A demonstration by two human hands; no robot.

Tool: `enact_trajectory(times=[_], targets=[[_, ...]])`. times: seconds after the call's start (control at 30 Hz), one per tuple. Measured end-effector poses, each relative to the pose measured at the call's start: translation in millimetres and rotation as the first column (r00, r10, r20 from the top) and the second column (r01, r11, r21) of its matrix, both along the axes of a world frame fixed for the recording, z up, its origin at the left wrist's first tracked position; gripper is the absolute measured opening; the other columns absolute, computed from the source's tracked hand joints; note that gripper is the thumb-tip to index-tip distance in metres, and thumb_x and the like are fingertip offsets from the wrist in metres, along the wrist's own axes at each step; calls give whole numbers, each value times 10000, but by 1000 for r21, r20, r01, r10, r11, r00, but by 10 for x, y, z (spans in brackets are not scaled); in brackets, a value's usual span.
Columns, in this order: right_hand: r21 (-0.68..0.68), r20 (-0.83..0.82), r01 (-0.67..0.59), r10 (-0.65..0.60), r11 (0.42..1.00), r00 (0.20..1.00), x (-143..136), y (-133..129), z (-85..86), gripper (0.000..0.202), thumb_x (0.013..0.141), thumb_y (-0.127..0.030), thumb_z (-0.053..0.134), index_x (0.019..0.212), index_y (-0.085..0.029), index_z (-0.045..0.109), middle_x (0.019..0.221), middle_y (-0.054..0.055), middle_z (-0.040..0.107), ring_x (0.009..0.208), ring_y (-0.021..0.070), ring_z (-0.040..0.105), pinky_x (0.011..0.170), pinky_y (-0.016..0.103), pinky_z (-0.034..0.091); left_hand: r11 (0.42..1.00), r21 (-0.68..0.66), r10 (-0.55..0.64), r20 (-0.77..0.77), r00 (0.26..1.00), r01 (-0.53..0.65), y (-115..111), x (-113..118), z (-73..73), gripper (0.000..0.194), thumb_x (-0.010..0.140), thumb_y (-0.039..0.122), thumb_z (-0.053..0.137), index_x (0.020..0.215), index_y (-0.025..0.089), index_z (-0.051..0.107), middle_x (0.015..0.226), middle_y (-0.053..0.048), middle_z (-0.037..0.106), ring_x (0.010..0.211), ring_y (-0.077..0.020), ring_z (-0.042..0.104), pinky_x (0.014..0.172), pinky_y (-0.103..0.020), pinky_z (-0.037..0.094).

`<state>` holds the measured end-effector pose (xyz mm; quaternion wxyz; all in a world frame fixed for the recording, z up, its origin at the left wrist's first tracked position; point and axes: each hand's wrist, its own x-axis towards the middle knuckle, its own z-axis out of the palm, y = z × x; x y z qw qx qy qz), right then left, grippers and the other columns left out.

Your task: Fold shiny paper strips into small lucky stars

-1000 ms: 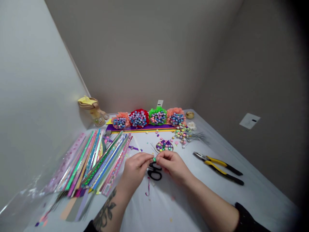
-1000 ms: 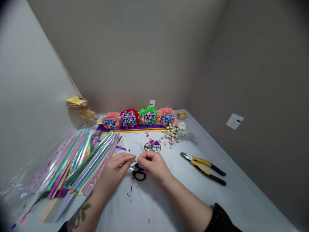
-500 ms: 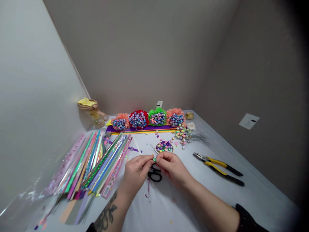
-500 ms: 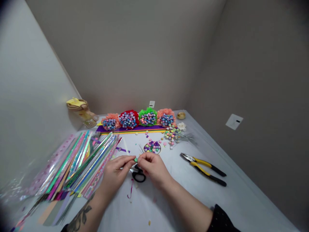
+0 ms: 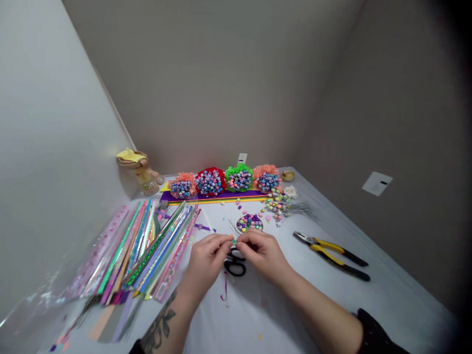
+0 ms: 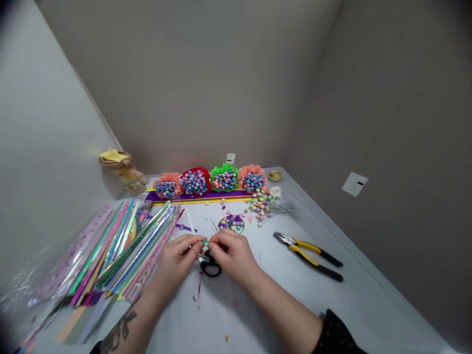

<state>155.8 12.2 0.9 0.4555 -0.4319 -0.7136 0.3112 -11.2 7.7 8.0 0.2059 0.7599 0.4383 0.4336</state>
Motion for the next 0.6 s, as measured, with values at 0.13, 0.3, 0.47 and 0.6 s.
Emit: enact_trajectory(times=[0.13, 0.3, 0.47, 0.6], targets=[[68, 54, -26, 23, 997, 998, 21, 8, -25, 151, 804, -146, 523, 684, -180, 609, 660, 20, 599, 632, 135, 542, 614, 244, 413, 1000, -23, -15, 12, 1000, 15, 2, 3, 10, 165, 842, 175, 533, 862, 190, 696, 843, -51, 729, 735, -158, 669, 705, -272, 551], [108, 86, -20, 10, 994, 996, 14, 2, -39, 157, 811, -144, 509, 685, -186, 594, 652, 17, 583, 623, 135, 537, 606, 241, 409, 999, -29, -13, 11, 1000, 13, 11, 2, -49, 160, 845, 177, 533, 869, 190, 691, 836, -53, 725, 715, -154, 668, 693, -272, 554], [150, 84, 30, -43, 988, 996, -20, -14, -65, 162, 795, -128, 499, 660, -182, 571, 628, 9, 550, 596, 125, 510, 580, 230, 394, 1000, 7, 1, 22, 1000, -1, 12, 33, -87, 160, 840, 167, 532, 860, 178, 690, 813, -53, 721, 714, -151, 667, 685, -263, 551], [163, 75, 80, -94, 983, 993, -48, -27, -89, 165, 776, -120, 491, 640, -182, 560, 613, 3, 526, 583, 122, 488, 568, 228, 381, 998, 53, 15, 25, 1000, -16, 18, 62, -117, 150, 824, 155, 546, 854, 173, 692, 805, -53, 722, 723, -155, 669, 680, -256, 550]])
